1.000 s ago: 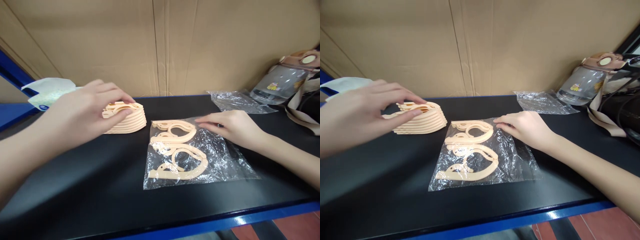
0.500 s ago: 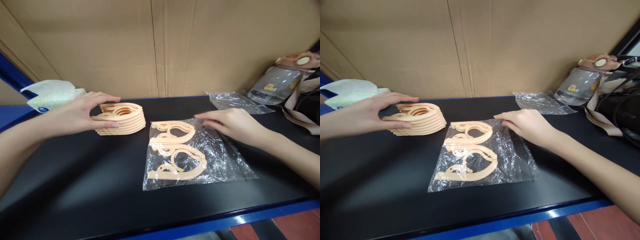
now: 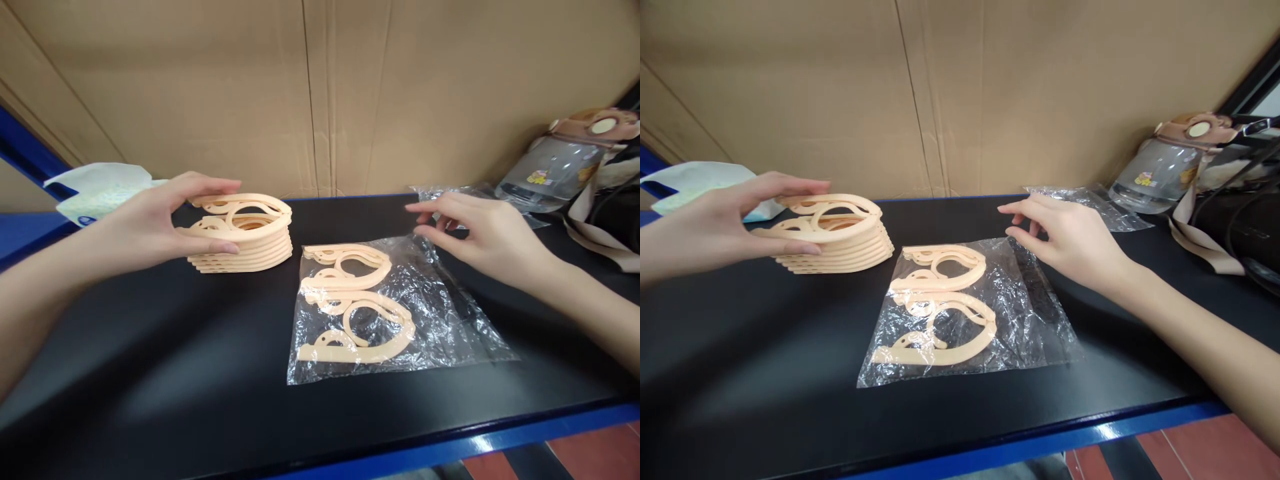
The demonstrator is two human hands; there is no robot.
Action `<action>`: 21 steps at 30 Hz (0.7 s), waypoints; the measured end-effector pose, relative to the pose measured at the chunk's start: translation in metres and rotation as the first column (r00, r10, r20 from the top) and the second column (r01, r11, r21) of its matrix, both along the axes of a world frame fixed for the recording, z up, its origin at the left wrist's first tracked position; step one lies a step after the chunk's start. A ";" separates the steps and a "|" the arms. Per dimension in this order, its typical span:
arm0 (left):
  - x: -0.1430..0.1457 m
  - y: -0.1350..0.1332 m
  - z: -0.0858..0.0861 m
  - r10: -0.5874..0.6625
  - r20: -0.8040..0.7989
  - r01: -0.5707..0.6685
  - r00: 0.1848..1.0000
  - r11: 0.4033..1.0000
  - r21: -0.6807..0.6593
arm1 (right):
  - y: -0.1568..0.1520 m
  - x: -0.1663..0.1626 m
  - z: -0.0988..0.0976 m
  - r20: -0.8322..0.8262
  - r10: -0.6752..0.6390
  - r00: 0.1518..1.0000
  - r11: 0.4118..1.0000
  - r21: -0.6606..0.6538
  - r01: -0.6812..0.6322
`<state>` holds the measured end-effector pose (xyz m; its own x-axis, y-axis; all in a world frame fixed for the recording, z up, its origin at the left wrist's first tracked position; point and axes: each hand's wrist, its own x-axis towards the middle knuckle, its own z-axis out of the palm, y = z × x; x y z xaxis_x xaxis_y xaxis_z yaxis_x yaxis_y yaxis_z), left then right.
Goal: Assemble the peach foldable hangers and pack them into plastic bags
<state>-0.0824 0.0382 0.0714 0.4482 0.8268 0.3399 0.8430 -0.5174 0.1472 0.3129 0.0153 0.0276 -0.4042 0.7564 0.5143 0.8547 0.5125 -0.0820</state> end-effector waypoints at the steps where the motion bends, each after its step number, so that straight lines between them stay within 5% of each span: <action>1: 0.006 -0.004 0.001 -0.029 0.012 0.029 0.999 0.998 0.047 | -0.003 -0.002 0.002 -0.036 0.006 0.999 0.999 0.041 -0.004; 3: 0.024 -0.017 0.001 -0.068 0.031 0.064 0.997 0.993 0.100 | -0.011 -0.011 0.006 -0.141 0.040 0.989 0.996 0.084 -0.028; 6: 0.057 -0.038 -0.006 -0.198 0.011 0.191 0.980 0.958 0.213 | -0.028 -0.031 0.012 -0.362 0.102 0.927 0.981 -0.116 -0.154; 11: 0.093 -0.057 -0.028 -0.348 -0.027 0.347 0.937 0.922 0.170 | -0.047 -0.049 0.013 -0.635 0.083 0.768 0.691 -0.518 -0.503; 14: 0.097 -0.057 -0.037 -0.356 0.015 0.350 0.935 0.925 0.148 | -0.044 -0.044 0.007 -0.674 -0.001 0.739 0.609 -0.587 -0.534; 21: 0.089 -0.054 -0.044 -0.374 0.099 0.366 0.922 0.926 0.093 | -0.035 -0.038 -0.002 -0.718 -0.087 0.690 0.537 -0.618 -0.575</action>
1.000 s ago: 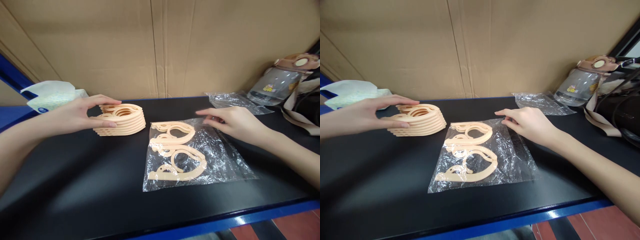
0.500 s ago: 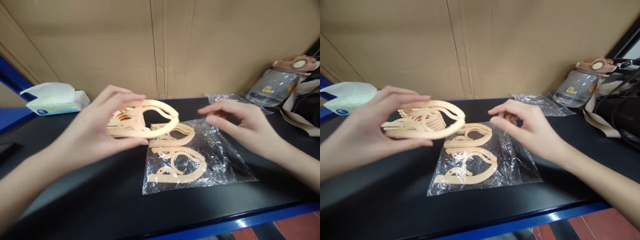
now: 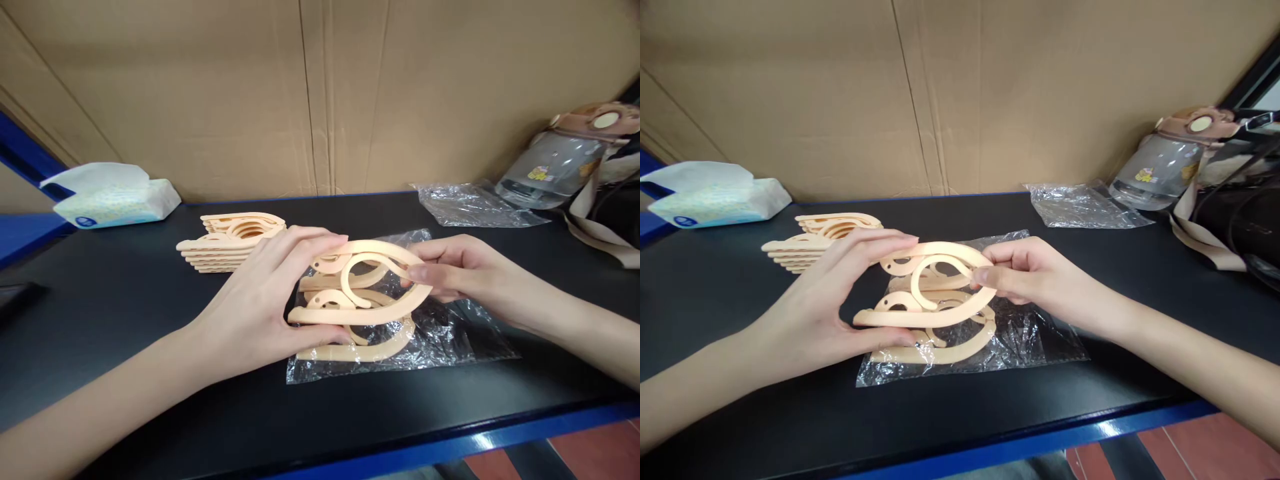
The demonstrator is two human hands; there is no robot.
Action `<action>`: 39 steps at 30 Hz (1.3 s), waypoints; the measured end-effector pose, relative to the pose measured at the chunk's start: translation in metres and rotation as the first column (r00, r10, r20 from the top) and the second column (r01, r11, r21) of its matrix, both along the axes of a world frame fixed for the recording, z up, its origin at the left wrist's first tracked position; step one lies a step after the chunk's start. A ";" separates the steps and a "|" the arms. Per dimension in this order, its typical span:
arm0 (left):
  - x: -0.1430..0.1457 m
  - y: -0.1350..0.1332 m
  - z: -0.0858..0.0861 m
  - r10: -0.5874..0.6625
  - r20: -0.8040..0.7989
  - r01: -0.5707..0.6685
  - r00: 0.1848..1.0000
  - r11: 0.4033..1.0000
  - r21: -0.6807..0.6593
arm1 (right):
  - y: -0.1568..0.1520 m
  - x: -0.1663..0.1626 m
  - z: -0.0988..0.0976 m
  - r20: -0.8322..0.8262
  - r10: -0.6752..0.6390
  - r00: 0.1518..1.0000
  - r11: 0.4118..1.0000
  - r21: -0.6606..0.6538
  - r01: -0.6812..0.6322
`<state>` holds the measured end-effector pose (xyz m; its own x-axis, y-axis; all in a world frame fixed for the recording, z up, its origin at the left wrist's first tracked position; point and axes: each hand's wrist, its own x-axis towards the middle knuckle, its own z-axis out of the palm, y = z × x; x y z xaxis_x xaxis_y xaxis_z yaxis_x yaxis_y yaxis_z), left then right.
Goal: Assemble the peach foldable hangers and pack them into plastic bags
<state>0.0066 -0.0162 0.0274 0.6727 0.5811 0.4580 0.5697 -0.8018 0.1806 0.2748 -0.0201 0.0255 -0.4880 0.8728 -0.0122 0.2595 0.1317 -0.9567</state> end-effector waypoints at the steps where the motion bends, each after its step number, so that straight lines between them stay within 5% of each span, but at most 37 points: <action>1: -0.001 0.000 -0.001 -0.005 0.008 0.005 1.000 1.000 0.007 | 0.000 0.000 0.000 -0.004 0.003 1.000 1.000 -0.006 -0.003; 10: -0.013 0.003 0.000 0.026 0.019 -0.028 0.999 0.995 0.097 | -0.002 0.003 0.004 0.041 -0.017 0.999 0.996 0.093 0.013; 14: -0.013 0.003 0.001 0.029 0.000 -0.029 1.000 0.973 0.231 | -0.007 0.003 0.006 0.137 -0.067 0.988 0.957 0.289 0.025; 18: -0.008 -0.002 0.001 0.032 0.016 -0.035 0.999 0.960 0.279 | -0.012 -0.001 0.005 0.253 -0.157 0.955 0.758 0.650 -0.048; 22: 0.001 -0.010 -0.001 0.033 -0.003 -0.032 0.999 0.971 0.235 | -0.016 -0.003 0.005 0.409 -0.174 0.896 0.566 0.786 -0.249; 28: 0.008 -0.013 -0.005 0.034 -0.030 -0.028 0.999 0.978 0.206 | -0.017 -0.008 0.003 0.479 -0.229 0.847 0.421 0.834 -0.357; 33: 0.002 -0.010 0.001 -0.041 -0.056 0.038 0.998 0.998 -0.042 | -0.019 -0.002 0.012 0.482 -0.343 0.806 0.332 0.865 -0.376; 39: -0.022 -0.011 0.014 0.045 -0.132 -0.059 0.990 0.992 -0.107 | -0.015 0.051 0.026 0.437 -0.628 0.644 0.417 0.888 -0.196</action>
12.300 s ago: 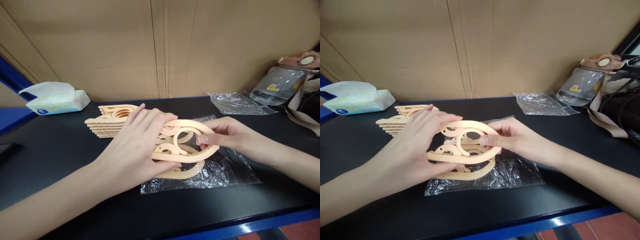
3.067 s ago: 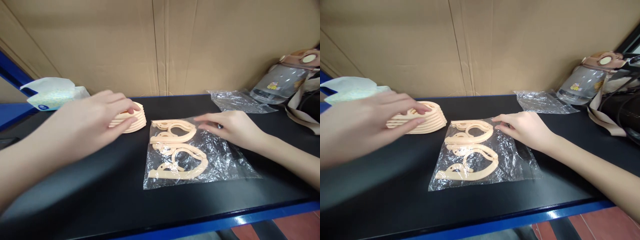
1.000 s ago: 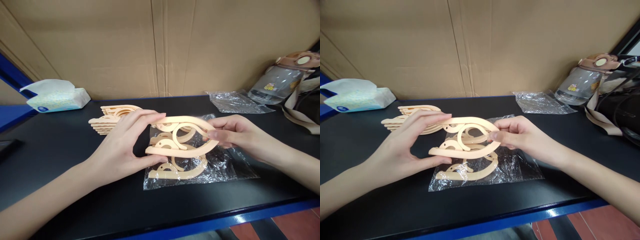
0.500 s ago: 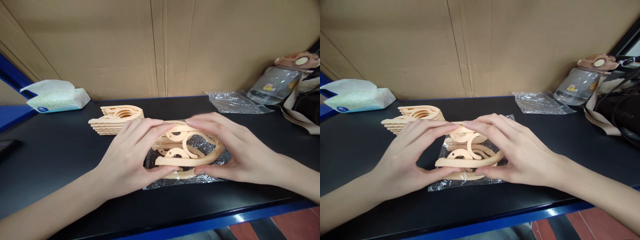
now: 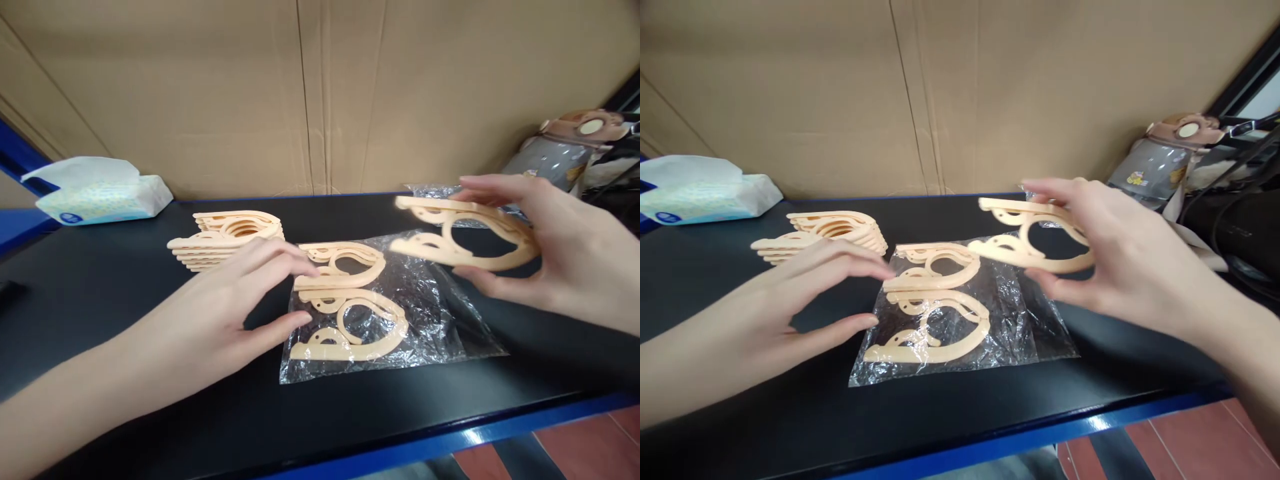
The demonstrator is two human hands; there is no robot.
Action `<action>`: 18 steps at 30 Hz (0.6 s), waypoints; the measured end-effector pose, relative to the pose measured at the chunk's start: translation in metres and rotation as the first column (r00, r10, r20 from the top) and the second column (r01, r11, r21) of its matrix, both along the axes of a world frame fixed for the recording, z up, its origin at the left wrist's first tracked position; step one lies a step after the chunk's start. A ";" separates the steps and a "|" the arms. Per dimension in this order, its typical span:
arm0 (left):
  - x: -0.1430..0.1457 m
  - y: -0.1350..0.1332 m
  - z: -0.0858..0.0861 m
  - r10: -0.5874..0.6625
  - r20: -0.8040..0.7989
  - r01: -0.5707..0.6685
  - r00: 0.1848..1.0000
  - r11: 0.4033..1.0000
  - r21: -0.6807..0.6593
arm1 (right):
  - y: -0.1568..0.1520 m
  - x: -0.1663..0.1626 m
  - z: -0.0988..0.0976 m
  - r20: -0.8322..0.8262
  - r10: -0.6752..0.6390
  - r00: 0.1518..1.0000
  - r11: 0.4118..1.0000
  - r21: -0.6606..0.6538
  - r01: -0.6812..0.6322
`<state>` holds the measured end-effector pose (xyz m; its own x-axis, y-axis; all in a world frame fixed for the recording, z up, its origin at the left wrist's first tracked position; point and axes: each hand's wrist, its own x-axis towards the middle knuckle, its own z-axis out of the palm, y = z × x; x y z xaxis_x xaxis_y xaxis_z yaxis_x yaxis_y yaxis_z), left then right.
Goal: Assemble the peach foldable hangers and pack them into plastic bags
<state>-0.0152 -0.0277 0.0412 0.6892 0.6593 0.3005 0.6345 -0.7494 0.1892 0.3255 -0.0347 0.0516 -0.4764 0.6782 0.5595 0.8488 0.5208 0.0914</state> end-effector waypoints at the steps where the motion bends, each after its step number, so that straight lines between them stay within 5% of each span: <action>1: -0.004 -0.002 0.000 0.003 -0.006 -0.003 1.000 1.000 0.003 | 0.001 0.012 -0.001 0.024 -0.050 0.998 0.999 0.001 0.050; 4: -0.015 -0.008 -0.004 -0.012 -0.062 0.010 0.998 1.000 -0.027 | 0.000 0.042 -0.010 0.106 -0.203 0.973 0.976 -0.063 0.211; 8: -0.020 -0.016 -0.013 -0.032 -0.098 0.032 0.995 0.999 -0.004 | -0.011 0.049 -0.022 0.148 -0.214 0.966 0.955 -0.178 0.239; 13: -0.018 -0.020 -0.017 -0.067 -0.099 0.066 0.993 0.998 -0.015 | -0.024 0.024 -0.025 0.102 0.034 0.994 0.951 -0.310 0.000; 18: -0.017 -0.018 -0.015 -0.090 -0.129 0.080 0.988 0.993 -0.083 | -0.022 0.015 -0.020 0.028 0.108 0.994 0.916 -0.390 -0.088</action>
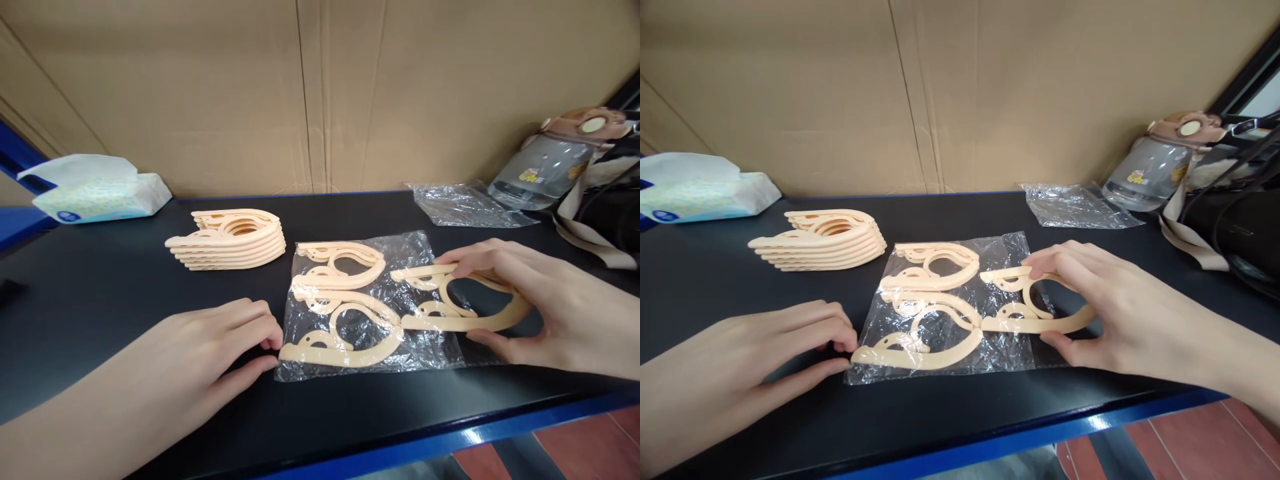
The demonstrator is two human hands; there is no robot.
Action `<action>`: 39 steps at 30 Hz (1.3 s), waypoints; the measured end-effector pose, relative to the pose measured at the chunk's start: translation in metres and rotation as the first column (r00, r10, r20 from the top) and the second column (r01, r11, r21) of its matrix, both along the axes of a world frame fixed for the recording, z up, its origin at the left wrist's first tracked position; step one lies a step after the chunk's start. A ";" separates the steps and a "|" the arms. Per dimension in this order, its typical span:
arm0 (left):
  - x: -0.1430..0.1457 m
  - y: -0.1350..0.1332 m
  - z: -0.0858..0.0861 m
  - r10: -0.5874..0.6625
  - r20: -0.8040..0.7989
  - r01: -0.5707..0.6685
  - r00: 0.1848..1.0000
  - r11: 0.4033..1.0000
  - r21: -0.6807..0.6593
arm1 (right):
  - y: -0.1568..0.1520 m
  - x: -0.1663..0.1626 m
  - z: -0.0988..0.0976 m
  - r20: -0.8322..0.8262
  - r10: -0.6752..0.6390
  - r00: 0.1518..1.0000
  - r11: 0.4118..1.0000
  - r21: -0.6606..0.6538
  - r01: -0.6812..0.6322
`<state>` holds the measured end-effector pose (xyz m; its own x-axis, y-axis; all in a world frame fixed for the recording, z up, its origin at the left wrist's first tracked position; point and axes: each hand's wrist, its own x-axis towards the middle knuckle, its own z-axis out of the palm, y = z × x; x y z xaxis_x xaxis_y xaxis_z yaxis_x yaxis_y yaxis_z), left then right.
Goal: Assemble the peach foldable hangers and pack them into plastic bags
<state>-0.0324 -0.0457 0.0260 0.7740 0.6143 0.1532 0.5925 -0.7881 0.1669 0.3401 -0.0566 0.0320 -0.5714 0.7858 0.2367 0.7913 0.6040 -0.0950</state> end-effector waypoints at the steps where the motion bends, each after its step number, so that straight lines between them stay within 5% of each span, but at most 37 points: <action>1: 0.000 0.000 0.000 -0.001 -0.003 0.001 1.000 1.000 -0.008 | 0.001 0.000 0.001 -0.014 -0.005 1.000 1.000 -0.022 0.005; 9: 0.001 0.005 0.004 -0.042 -0.047 0.037 0.998 0.994 -0.102 | 0.011 -0.002 -0.001 -0.152 -0.039 0.988 0.977 -0.213 0.006; 19: 0.007 0.007 0.000 -0.033 -0.004 0.032 0.999 0.987 -0.159 | 0.024 -0.024 -0.010 -0.384 -0.008 0.923 0.845 -0.496 -0.199; 28: 0.006 0.010 -0.003 0.020 0.039 -0.007 0.999 0.952 -0.305 | 0.024 -0.026 -0.022 -0.348 0.067 0.935 0.912 -0.358 -0.199; 39: 0.000 0.009 -0.008 0.060 0.074 -0.027 0.995 0.924 -0.382 | 0.029 -0.003 -0.014 -0.244 -0.006 0.970 0.882 -0.459 -0.110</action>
